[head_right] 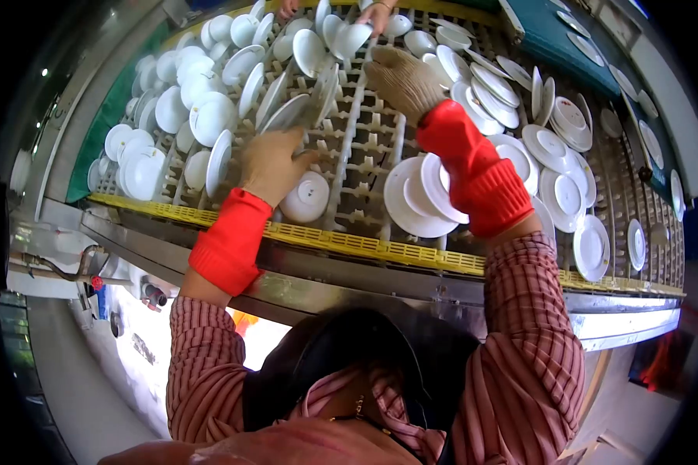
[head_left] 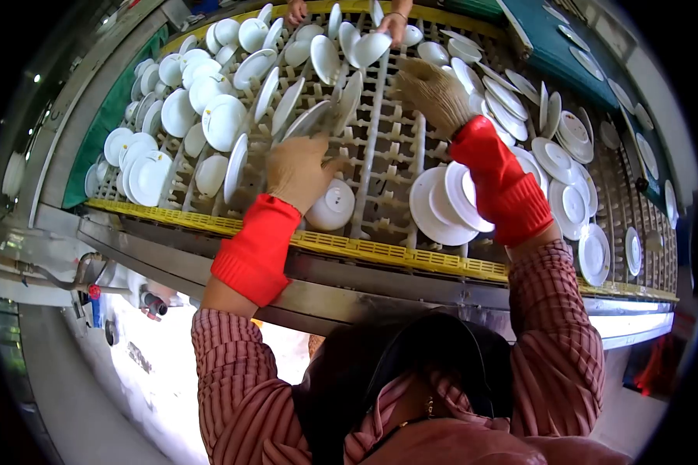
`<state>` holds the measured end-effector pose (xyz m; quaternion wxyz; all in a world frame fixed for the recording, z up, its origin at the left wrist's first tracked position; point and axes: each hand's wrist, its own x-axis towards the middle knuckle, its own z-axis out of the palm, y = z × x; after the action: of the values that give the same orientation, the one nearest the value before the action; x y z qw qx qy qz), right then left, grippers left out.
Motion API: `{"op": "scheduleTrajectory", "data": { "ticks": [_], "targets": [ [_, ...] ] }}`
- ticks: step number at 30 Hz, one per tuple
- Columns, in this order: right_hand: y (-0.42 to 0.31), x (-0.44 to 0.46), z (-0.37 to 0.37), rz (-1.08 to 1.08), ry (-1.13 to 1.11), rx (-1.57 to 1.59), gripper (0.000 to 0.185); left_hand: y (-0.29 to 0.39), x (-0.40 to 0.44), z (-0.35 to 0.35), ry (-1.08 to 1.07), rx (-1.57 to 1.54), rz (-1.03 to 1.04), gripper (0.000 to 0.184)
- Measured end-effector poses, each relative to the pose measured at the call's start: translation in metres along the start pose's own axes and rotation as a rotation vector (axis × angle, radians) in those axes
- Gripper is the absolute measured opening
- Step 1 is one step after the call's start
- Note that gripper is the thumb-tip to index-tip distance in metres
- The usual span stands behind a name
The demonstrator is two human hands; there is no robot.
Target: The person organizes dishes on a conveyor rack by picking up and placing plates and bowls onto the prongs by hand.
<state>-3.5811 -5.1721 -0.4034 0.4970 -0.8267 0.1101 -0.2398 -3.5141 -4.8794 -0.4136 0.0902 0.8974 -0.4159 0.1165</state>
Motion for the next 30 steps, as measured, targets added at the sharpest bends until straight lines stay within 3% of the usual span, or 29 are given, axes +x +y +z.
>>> {"op": "scheduleTrajectory", "data": {
  "ticks": [1, 4, 6, 7, 8, 10, 11, 14, 15, 20, 22, 23, 24, 26, 28, 29, 30],
  "targets": [
    [0.041, 0.004, -0.022, -0.488, 0.082, -0.529, 0.040, 0.010, -0.001, -0.003, 0.012, -0.010, 0.018, 0.043],
    [0.057, -0.031, -0.068, -0.139, 0.055, -0.690, 0.068, 0.056, -0.001, -0.014, 0.114, -0.141, 0.352, 0.059],
    [0.084, -0.046, -0.096, -0.096, -0.057, -0.781, 0.081, 0.093, 0.003, -0.014, -0.051, -0.298, 0.562, 0.080],
    [0.076, -0.055, -0.108, 0.043, -0.188, -0.785, 0.096, 0.107, 0.001, 0.003, -0.049, -0.351, 0.598, 0.084],
    [0.099, -0.069, -0.106, -0.120, -0.099, -0.898, 0.111, 0.119, 0.003, 0.023, -0.060, -0.402, 0.565, 0.085],
    [0.113, -0.076, -0.104, -0.146, -0.086, -0.924, 0.121, 0.148, 0.011, 0.039, -0.081, -0.507, 0.486, 0.086],
    [0.115, -0.075, -0.108, -0.092, -0.115, -0.957, 0.123, 0.162, 0.034, 0.036, -0.384, -0.357, 0.343, 0.090],
    [0.089, -0.059, -0.094, 0.027, -0.168, -1.037, 0.127, 0.171, 0.048, 0.038, -0.539, -0.261, 0.303, 0.102],
    [0.083, -0.054, -0.089, 0.038, -0.171, -1.070, 0.129, 0.159, 0.048, 0.066, -0.448, -0.268, 0.383, 0.103],
    [0.048, -0.036, -0.058, 0.170, -0.245, -1.229, 0.137, 0.165, 0.028, 0.042, -0.562, -0.554, 0.076, 0.092],
    [0.051, -0.037, -0.053, 0.168, -0.205, -1.204, 0.131, 0.162, 0.030, 0.034, -0.576, -0.721, 0.029, 0.085],
    [0.062, -0.037, -0.051, 0.149, -0.167, -1.181, 0.128, 0.160, 0.025, 0.030, -0.550, -0.762, 0.036, 0.069],
    [0.070, -0.038, -0.052, 0.137, -0.133, -1.156, 0.125, 0.155, 0.022, 0.022, -0.505, -0.839, 0.004, 0.067],
    [0.065, -0.037, -0.066, 0.182, -0.162, -1.086, 0.090, 0.136, 0.014, 0.002, -0.419, -0.990, -0.053, 0.061],
    [0.087, -0.033, -0.085, 0.129, -0.078, -0.956, 0.079, 0.112, 0.016, -0.022, -0.201, -0.965, -0.084, 0.055],
    [0.133, -0.021, -0.102, -0.007, 0.074, -0.841, 0.062, 0.105, 0.015, -0.032, -0.077, -0.911, -0.138, 0.055],
    [0.132, -0.022, -0.115, 0.036, 0.087, -0.825, 0.057, 0.099, 0.016, -0.040, 0.051, -0.855, -0.185, 0.055]
  ]
}}
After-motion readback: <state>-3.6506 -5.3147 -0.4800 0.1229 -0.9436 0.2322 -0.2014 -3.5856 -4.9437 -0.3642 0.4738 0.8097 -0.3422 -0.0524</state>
